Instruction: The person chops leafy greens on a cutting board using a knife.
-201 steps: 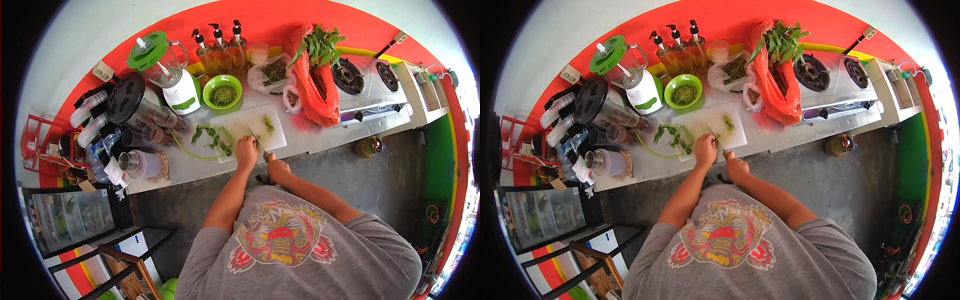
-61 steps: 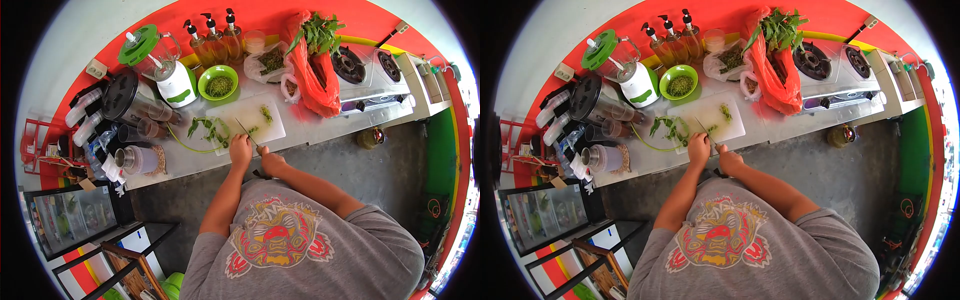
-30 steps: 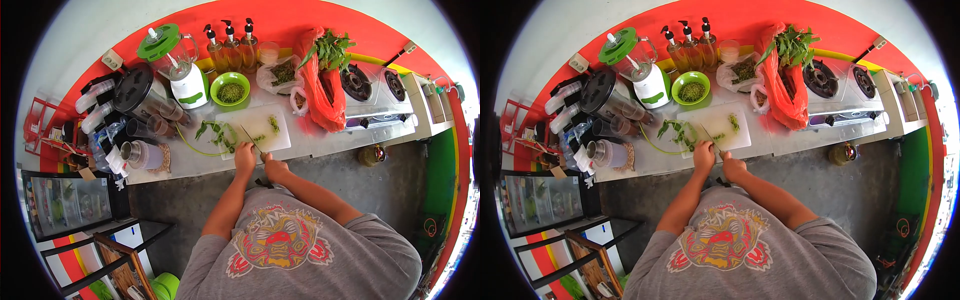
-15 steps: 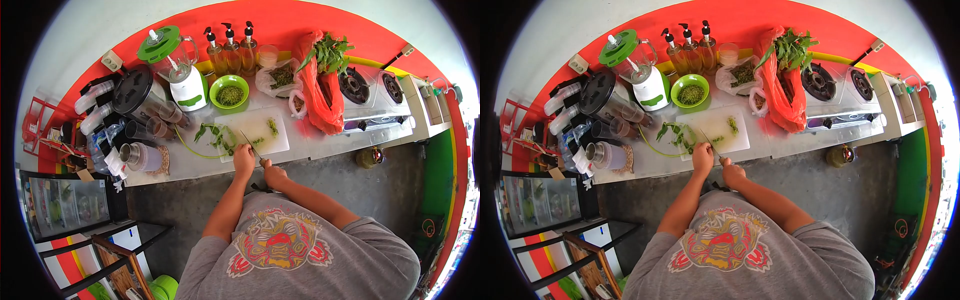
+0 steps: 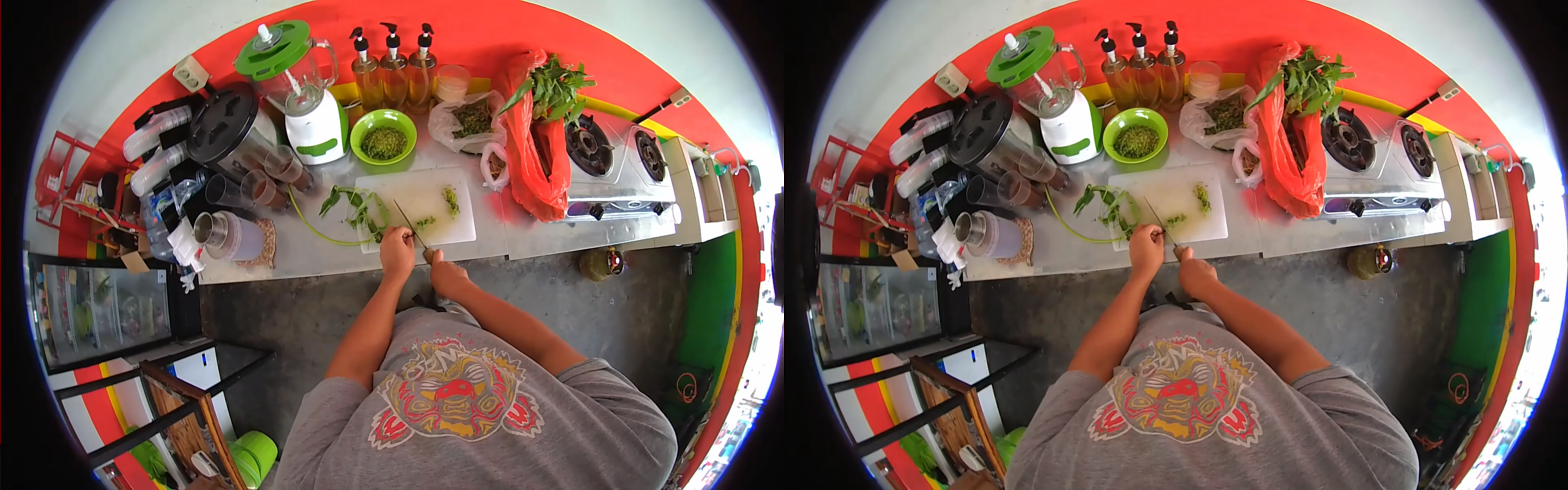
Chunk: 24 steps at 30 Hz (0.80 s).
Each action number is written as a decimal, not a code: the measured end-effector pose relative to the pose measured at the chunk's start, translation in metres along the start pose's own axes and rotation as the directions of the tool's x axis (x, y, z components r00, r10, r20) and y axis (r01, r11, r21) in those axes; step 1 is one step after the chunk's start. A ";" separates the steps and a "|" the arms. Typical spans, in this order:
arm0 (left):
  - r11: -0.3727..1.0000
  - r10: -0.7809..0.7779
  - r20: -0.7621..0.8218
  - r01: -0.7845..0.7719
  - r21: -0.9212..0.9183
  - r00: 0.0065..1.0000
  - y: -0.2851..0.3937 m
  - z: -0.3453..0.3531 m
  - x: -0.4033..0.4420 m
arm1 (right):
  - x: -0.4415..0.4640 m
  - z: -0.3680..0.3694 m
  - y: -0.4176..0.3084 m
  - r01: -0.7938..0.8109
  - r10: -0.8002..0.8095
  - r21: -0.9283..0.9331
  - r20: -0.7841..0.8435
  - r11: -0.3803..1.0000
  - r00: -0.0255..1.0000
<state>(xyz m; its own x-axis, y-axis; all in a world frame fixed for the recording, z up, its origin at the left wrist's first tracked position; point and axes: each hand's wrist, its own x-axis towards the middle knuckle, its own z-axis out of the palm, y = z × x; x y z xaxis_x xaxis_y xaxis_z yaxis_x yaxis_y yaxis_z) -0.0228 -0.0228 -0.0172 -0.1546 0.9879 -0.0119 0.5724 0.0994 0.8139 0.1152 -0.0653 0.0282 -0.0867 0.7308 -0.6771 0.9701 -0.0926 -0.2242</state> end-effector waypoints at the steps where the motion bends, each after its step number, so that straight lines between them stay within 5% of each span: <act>1: 1.000 0.029 -0.015 -0.029 0.002 0.999 -0.001 0.000 -0.001 | -0.005 -0.009 -0.002 0.006 -0.006 -0.006 0.007 1.000 1.000; 8: 0.989 0.130 -0.049 -0.126 0.080 0.990 0.000 -0.004 -0.006 | -0.006 0.011 -0.002 0.010 -0.010 -0.020 -0.011 1.000 1.000; 16: 0.979 0.168 -0.096 -0.178 -0.100 0.981 -0.014 -0.002 -0.009 | -0.013 -0.006 -0.003 0.023 -0.024 0.015 0.028 1.000 0.999; 24: 0.995 0.071 0.052 -0.074 0.059 0.996 -0.002 -0.016 0.003 | -0.006 -0.014 -0.009 0.036 -0.033 -0.050 0.048 0.998 0.998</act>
<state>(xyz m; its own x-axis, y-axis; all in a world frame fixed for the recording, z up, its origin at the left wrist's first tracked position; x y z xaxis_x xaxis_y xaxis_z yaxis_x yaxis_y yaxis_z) -0.0376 -0.0219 -0.0098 -0.0713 0.9973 0.0159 0.6287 0.0325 0.7770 0.1103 -0.0595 0.0445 -0.1297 0.7001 -0.7021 0.9765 -0.0326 -0.2128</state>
